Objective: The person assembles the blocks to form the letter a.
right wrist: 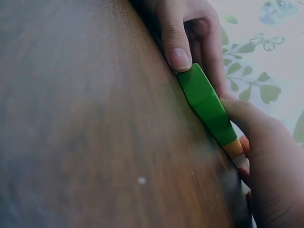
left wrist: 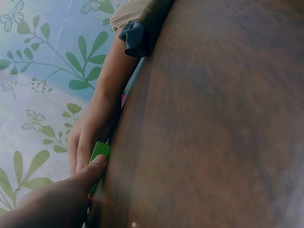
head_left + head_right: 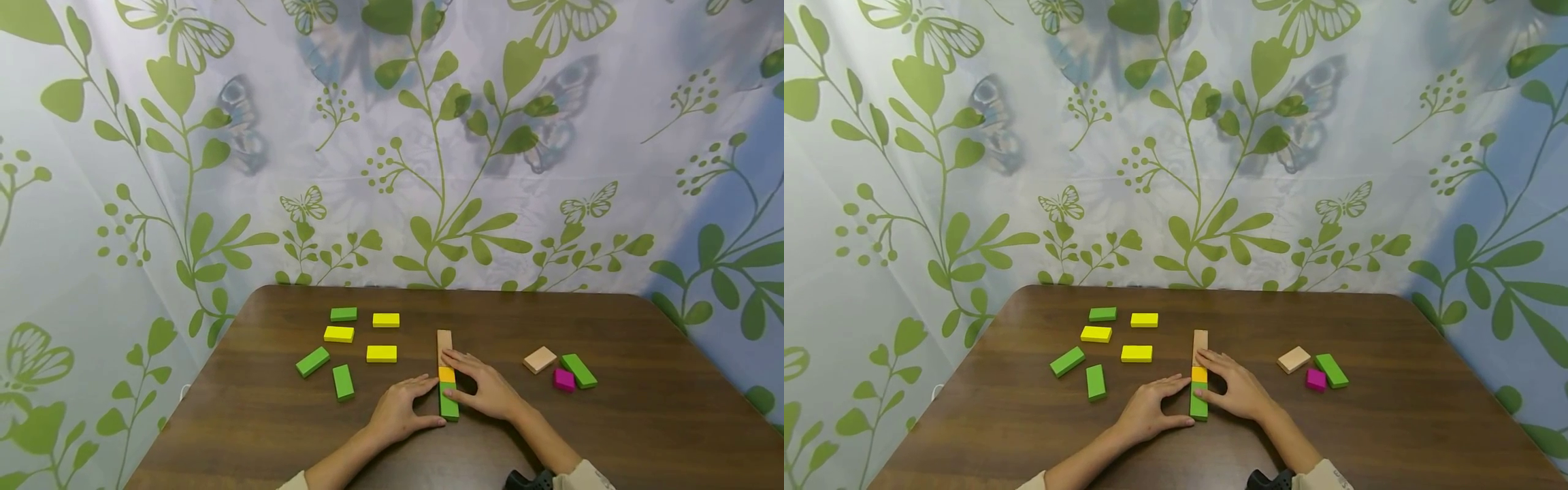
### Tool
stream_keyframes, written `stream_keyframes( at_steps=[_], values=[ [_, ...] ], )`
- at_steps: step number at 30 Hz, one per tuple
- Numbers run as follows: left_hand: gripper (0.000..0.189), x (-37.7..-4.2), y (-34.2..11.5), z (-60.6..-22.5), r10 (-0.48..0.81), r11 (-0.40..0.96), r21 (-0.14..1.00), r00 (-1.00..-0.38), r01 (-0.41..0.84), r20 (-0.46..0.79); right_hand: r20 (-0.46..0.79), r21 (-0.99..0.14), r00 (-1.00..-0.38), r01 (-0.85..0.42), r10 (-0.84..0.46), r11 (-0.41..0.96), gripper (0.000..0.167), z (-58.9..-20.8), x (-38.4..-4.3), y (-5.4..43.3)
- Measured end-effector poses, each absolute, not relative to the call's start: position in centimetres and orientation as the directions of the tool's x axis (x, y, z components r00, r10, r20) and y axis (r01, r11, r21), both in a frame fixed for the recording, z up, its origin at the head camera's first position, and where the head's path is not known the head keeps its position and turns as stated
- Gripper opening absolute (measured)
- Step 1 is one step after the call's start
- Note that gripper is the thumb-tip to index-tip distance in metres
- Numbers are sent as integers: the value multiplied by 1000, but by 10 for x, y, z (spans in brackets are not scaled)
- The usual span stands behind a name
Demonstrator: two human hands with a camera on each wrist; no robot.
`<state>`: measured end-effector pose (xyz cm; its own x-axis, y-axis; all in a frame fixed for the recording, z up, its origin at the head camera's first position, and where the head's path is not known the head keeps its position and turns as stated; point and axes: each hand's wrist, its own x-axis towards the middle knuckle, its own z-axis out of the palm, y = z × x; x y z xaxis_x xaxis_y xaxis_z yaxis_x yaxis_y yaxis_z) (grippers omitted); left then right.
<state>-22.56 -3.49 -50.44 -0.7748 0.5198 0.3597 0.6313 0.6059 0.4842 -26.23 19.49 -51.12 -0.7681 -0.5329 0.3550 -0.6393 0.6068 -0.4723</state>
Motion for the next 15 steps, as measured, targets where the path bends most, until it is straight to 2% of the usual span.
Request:
stream_keyframes(
  at_steps=[9,15],
  values=[
    [68,-226,-36,-505,518,604,480,-771,636,370,366,-474,-760,-649,-537,596,64,-510,-261,198],
    [69,-226,-36,-505,525,601,472,-763,645,377,362,-436,-761,-649,-538,624,64,-510,-260,201]
  ],
)
